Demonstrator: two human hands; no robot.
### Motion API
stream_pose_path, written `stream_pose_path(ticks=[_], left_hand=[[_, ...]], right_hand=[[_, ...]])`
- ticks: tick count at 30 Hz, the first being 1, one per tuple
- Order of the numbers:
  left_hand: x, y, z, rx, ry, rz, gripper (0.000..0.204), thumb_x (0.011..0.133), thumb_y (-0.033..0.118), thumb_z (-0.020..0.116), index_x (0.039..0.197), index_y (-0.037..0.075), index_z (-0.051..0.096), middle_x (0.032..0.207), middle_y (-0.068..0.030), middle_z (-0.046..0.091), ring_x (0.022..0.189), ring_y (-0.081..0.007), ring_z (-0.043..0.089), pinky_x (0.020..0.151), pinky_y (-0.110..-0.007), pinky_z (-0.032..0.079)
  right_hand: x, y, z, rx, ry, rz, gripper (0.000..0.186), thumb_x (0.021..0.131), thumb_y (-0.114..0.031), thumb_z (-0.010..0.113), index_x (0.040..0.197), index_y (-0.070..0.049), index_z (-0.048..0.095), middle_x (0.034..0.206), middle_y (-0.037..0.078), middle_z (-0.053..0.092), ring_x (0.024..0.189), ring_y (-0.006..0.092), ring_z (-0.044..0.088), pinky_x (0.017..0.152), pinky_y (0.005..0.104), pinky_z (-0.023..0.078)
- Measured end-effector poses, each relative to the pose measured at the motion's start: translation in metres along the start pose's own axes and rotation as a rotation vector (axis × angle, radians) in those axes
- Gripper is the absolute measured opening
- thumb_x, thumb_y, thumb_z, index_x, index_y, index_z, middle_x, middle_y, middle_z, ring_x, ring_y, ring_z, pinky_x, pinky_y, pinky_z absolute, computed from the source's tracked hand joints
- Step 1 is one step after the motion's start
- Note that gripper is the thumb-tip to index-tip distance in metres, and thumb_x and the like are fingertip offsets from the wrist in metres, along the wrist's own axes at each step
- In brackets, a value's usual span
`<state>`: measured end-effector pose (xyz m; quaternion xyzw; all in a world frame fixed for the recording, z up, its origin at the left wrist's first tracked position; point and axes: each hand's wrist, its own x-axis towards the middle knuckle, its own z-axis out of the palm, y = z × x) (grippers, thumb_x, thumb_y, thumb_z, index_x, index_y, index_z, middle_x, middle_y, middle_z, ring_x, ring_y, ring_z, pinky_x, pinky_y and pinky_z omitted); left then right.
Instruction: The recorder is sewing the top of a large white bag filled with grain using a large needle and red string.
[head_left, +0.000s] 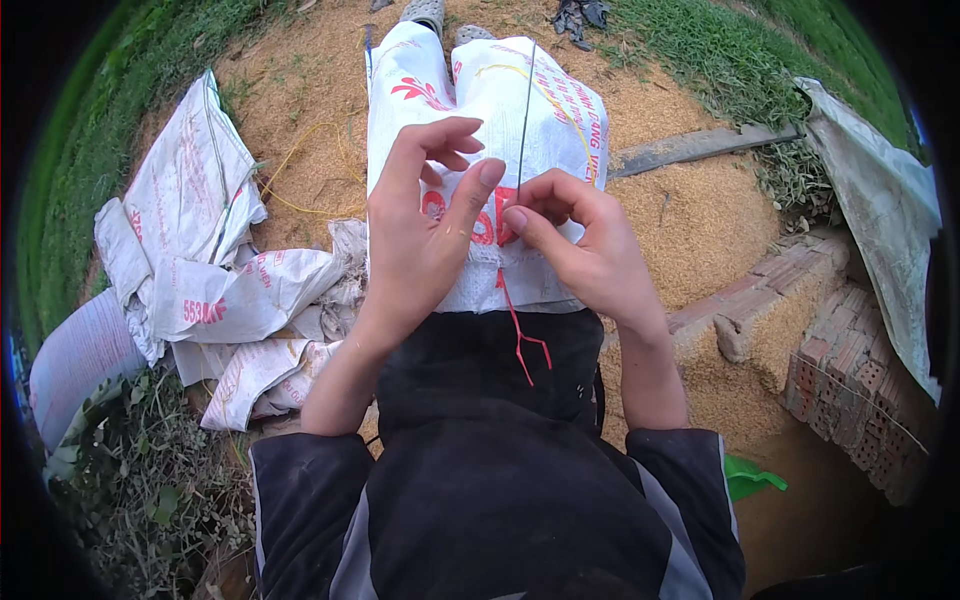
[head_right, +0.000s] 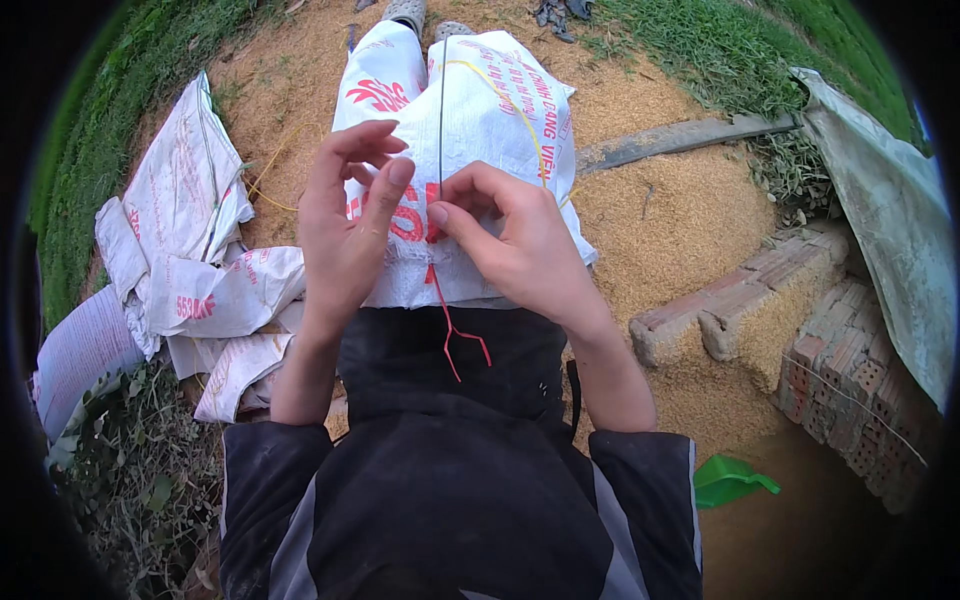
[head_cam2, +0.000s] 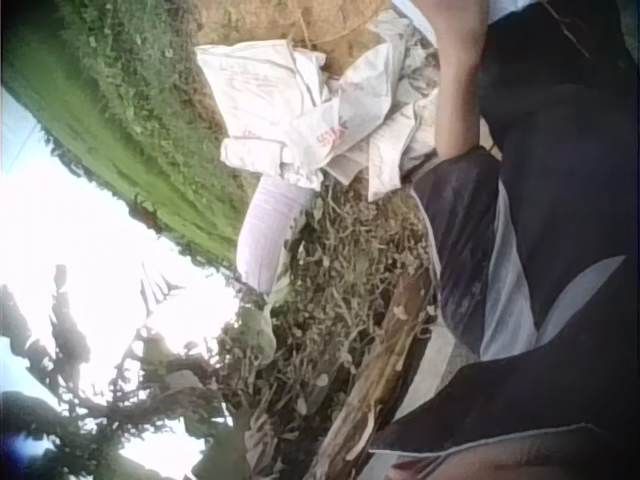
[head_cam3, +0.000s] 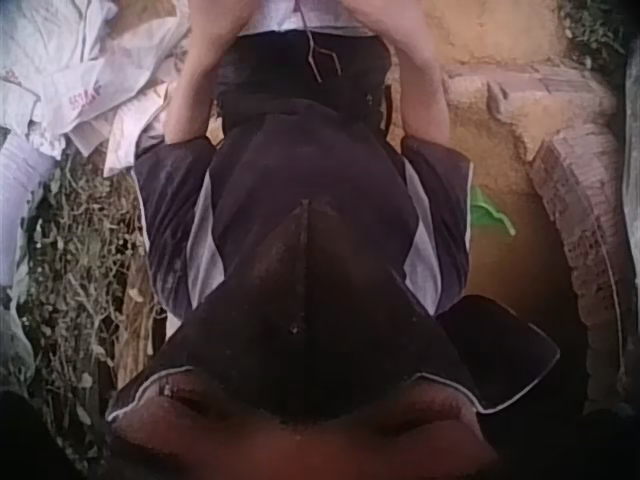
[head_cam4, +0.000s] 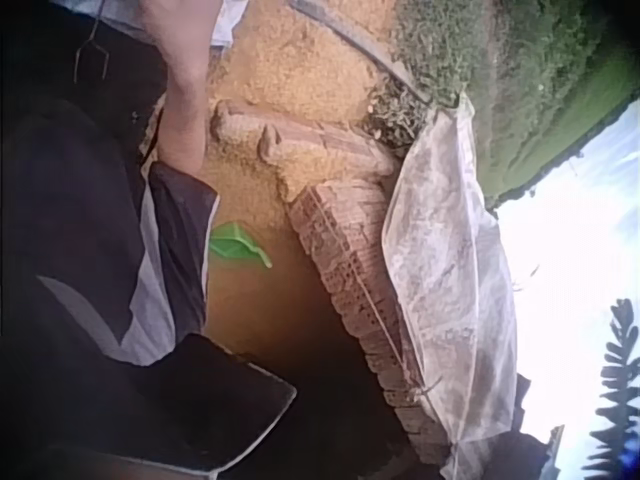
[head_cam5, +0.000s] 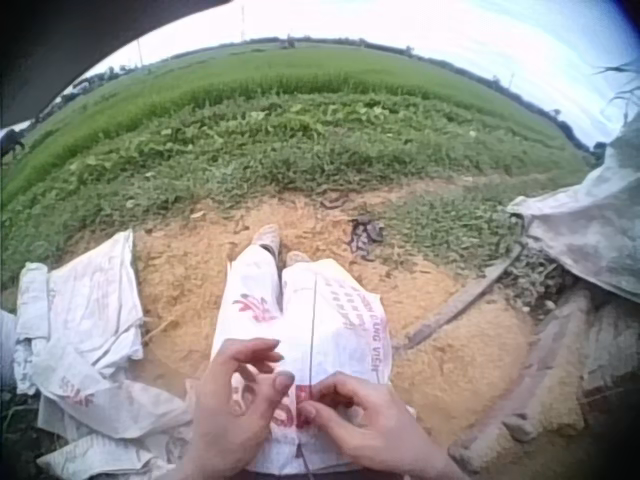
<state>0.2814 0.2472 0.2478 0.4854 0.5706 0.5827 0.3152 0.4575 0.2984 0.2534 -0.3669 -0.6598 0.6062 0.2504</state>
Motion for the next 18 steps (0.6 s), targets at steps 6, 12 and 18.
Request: stream_pose_path(ticks=[6,12,18], left_hand=[[-0.035,0.008,-0.005,0.600,-0.141,0.241,0.023,0.076,0.020,0.083,0.094,0.013,0.072,0.109,0.0010,0.065,0.096,-0.0196,0.058,0.086,-0.035,0.036],[-0.038,0.010,-0.007,0.590,-0.183,0.198,0.020,0.076,0.013,0.082,0.094,0.012,0.074,0.113,-0.0022,0.065,0.097,-0.0195,0.058,0.090,-0.036,0.038],[-0.037,0.008,-0.009,0.477,-0.224,0.109,0.015,0.080,0.009,0.078,0.095,0.009,0.073,0.114,-0.0049,0.065,0.099,-0.0194,0.061,0.088,-0.033,0.042]], right_hand=[[-0.002,-0.002,-0.002,0.141,0.022,0.088,0.019,0.100,-0.016,0.063,0.096,0.003,0.067,0.082,0.003,0.069,0.077,0.0069,0.061,0.071,0.0238,0.049],[-0.003,-0.002,0.001,0.141,0.036,0.106,0.022,0.100,-0.017,0.062,0.094,0.004,0.065,0.079,0.004,0.067,0.076,0.0070,0.060,0.070,0.0245,0.049],[-0.004,0.002,0.005,0.122,0.056,0.100,0.024,0.100,-0.018,0.062,0.094,0.004,0.065,0.077,0.005,0.067,0.074,0.0088,0.061,0.068,0.0256,0.050]])
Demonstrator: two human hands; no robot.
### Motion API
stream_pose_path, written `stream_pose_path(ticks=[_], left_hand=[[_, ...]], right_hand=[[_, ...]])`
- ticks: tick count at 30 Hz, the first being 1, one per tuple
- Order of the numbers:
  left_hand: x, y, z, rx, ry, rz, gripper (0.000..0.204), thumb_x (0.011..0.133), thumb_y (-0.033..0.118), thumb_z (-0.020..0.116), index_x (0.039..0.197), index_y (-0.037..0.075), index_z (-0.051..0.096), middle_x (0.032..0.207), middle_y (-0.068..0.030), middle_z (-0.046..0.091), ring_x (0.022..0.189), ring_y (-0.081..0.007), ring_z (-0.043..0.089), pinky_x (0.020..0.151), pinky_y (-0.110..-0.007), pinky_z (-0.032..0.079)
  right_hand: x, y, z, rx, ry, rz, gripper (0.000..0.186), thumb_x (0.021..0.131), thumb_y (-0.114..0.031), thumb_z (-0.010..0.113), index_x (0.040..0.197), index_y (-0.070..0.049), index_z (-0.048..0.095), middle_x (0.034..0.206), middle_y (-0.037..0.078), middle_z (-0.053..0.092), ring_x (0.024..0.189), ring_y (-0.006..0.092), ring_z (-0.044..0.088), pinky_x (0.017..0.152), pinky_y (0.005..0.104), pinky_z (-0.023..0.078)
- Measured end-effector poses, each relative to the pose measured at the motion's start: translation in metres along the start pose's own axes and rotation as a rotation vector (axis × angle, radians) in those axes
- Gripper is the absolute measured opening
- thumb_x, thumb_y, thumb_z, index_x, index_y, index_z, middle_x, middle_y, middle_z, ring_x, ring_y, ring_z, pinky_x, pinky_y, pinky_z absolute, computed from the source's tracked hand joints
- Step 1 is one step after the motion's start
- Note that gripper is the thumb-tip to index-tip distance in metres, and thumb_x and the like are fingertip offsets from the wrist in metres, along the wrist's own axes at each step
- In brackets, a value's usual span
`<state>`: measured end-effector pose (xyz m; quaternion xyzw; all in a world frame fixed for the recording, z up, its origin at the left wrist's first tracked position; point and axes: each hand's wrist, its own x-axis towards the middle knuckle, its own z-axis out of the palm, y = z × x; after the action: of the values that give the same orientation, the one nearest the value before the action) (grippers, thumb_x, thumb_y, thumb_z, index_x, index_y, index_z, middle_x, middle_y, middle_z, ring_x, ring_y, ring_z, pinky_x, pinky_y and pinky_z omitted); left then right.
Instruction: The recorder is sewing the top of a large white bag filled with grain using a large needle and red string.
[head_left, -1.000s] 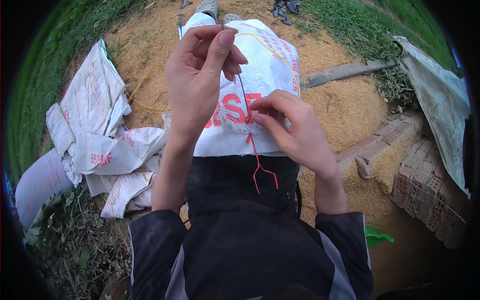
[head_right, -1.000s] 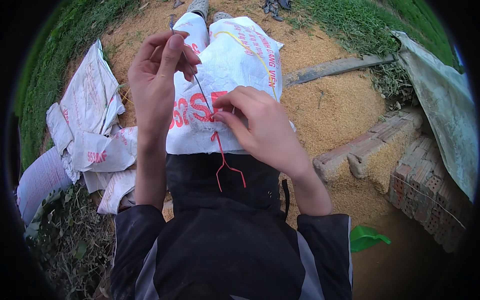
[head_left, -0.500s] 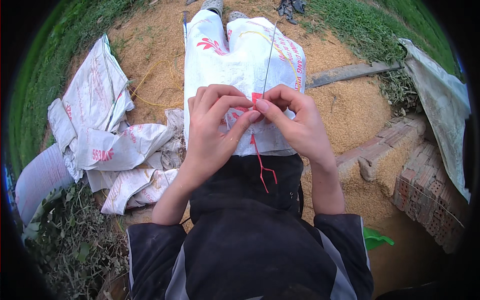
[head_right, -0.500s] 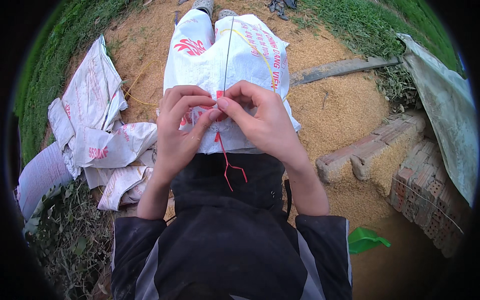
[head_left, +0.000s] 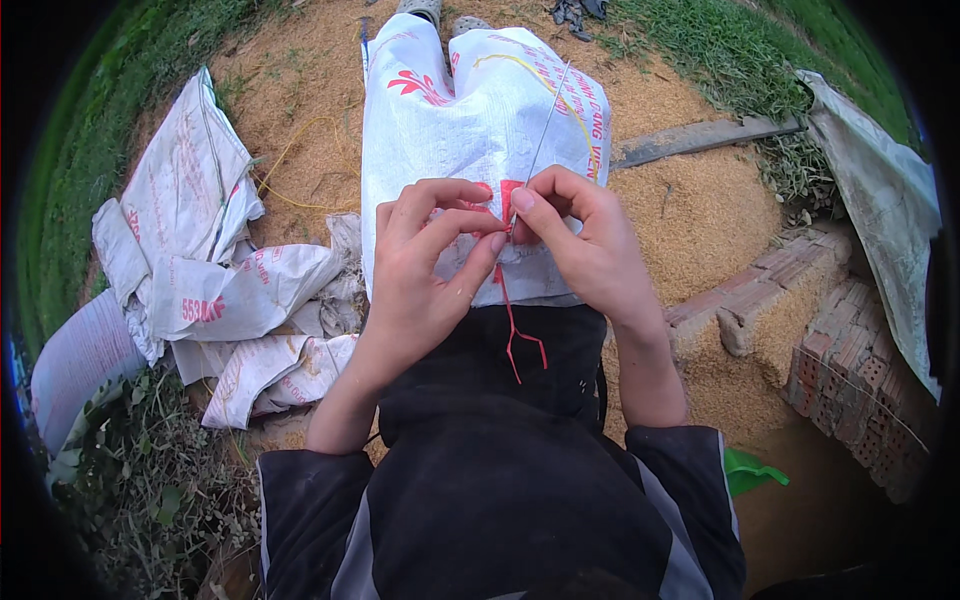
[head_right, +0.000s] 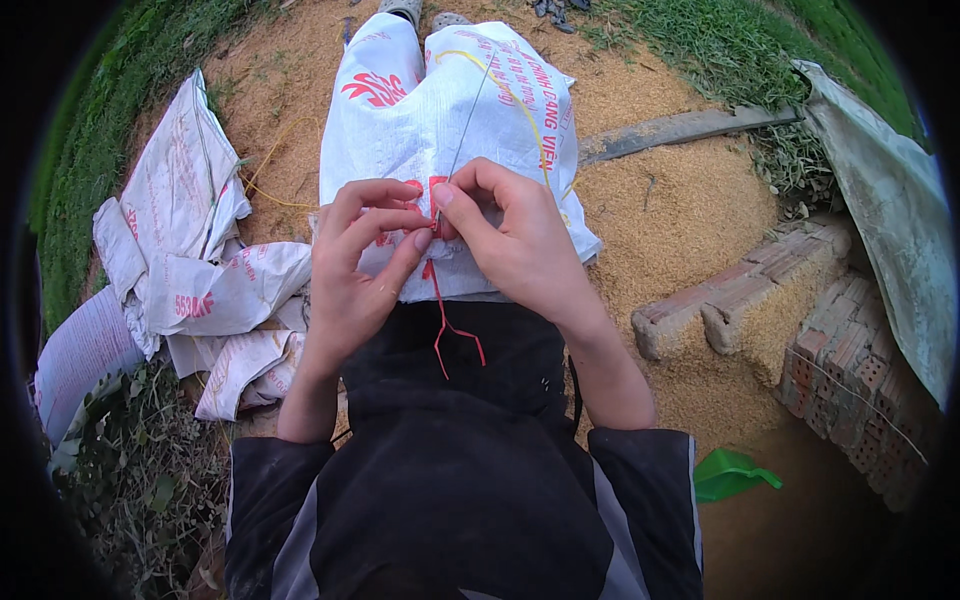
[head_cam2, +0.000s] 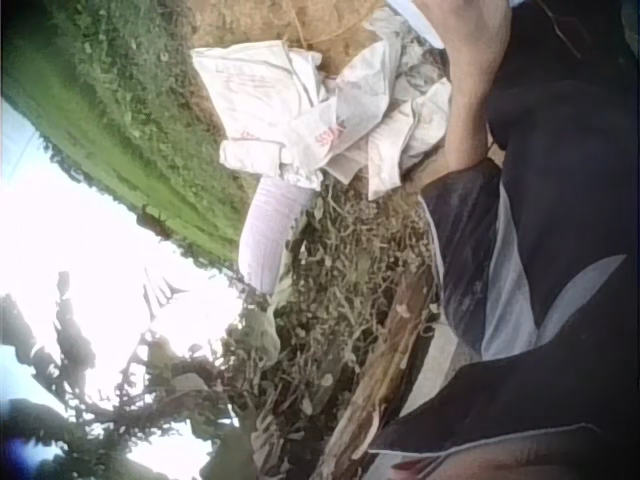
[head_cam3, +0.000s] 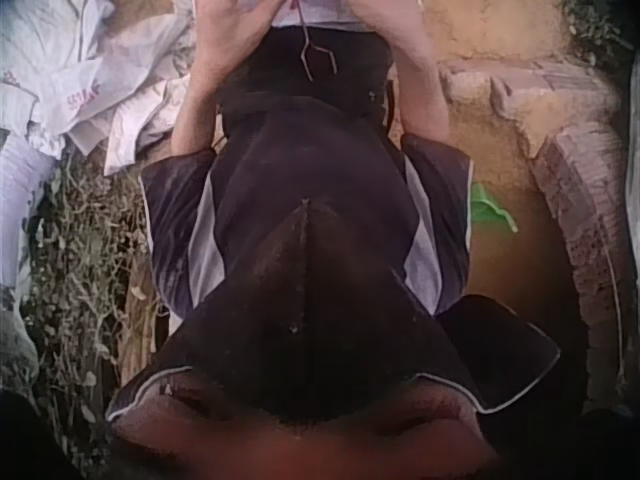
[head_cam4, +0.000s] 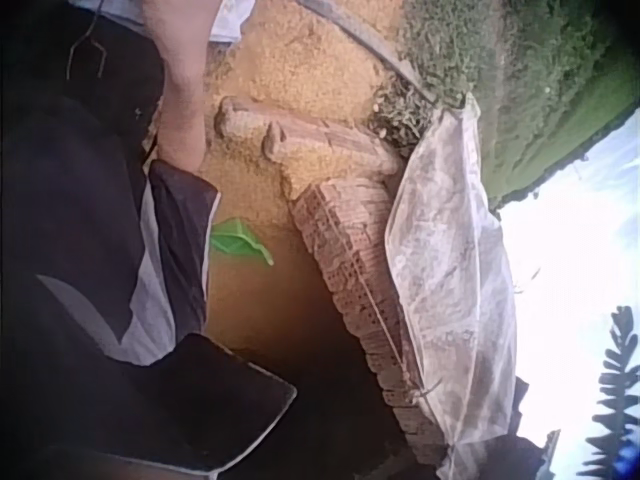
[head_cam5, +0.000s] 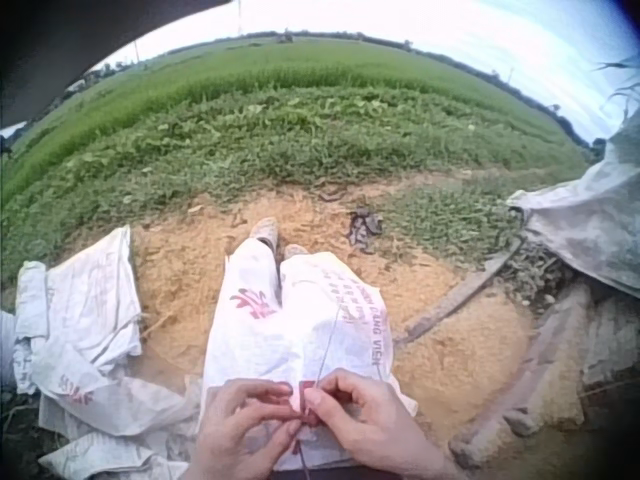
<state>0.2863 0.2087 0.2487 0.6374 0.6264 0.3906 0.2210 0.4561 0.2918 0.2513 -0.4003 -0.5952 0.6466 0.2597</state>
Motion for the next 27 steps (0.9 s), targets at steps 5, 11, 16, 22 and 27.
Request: stream_pose_path(ticks=[5,11,16,22,27], left_hand=[[0.000,-0.005,-0.001,-0.152,-0.039,-0.108,0.012,0.086,0.008,0.074,0.097,0.005,0.072,0.114,-0.0080,0.065,0.106,-0.0208,0.062,0.085,-0.031,0.046],[0.004,-0.014,0.001,-0.271,-0.050,-0.090,0.014,0.085,0.011,0.076,0.097,0.005,0.072,0.112,-0.0082,0.065,0.099,-0.0229,0.062,0.087,-0.033,0.046],[0.008,-0.017,-0.003,-0.400,-0.114,-0.106,0.012,0.087,0.006,0.074,0.098,0.001,0.070,0.111,-0.0101,0.065,0.105,-0.0225,0.063,0.089,-0.033,0.048],[0.006,-0.015,-0.003,-0.395,-0.082,-0.132,0.011,0.088,0.004,0.071,0.098,-0.001,0.067,0.109,-0.0105,0.066,0.096,-0.0209,0.065,0.083,-0.031,0.051],[0.002,-0.011,0.005,-0.222,-0.009,-0.058,0.009,0.089,0.000,0.068,0.097,-0.002,0.063,0.105,-0.0114,0.067,0.087,-0.0184,0.067,0.076,-0.030,0.053]], right_hand=[[0.002,0.003,0.001,-0.053,-0.006,-0.042,0.024,0.099,-0.018,0.063,0.094,0.005,0.066,0.076,0.008,0.069,0.070,0.0097,0.062,0.065,0.0264,0.050],[0.001,-0.002,0.004,-0.138,-0.033,-0.093,0.019,0.099,-0.016,0.064,0.097,0.003,0.065,0.080,0.001,0.065,0.077,0.0062,0.059,0.071,0.0237,0.048],[0.005,0.011,0.007,-0.043,0.042,-0.159,0.021,0.096,-0.014,0.065,0.092,0.006,0.067,0.075,0.012,0.071,0.066,0.0128,0.068,0.060,0.0274,0.051],[0.003,0.005,0.005,-0.051,-0.037,-0.068,0.019,0.101,-0.014,0.061,0.093,0.004,0.062,0.077,0.003,0.063,0.074,0.0075,0.058,0.069,0.0255,0.047],[0.005,0.008,0.005,-0.133,-0.031,-0.109,0.019,0.099,-0.013,0.062,0.090,0.004,0.062,0.074,0.004,0.063,0.071,0.0077,0.057,0.066,0.0263,0.047]])
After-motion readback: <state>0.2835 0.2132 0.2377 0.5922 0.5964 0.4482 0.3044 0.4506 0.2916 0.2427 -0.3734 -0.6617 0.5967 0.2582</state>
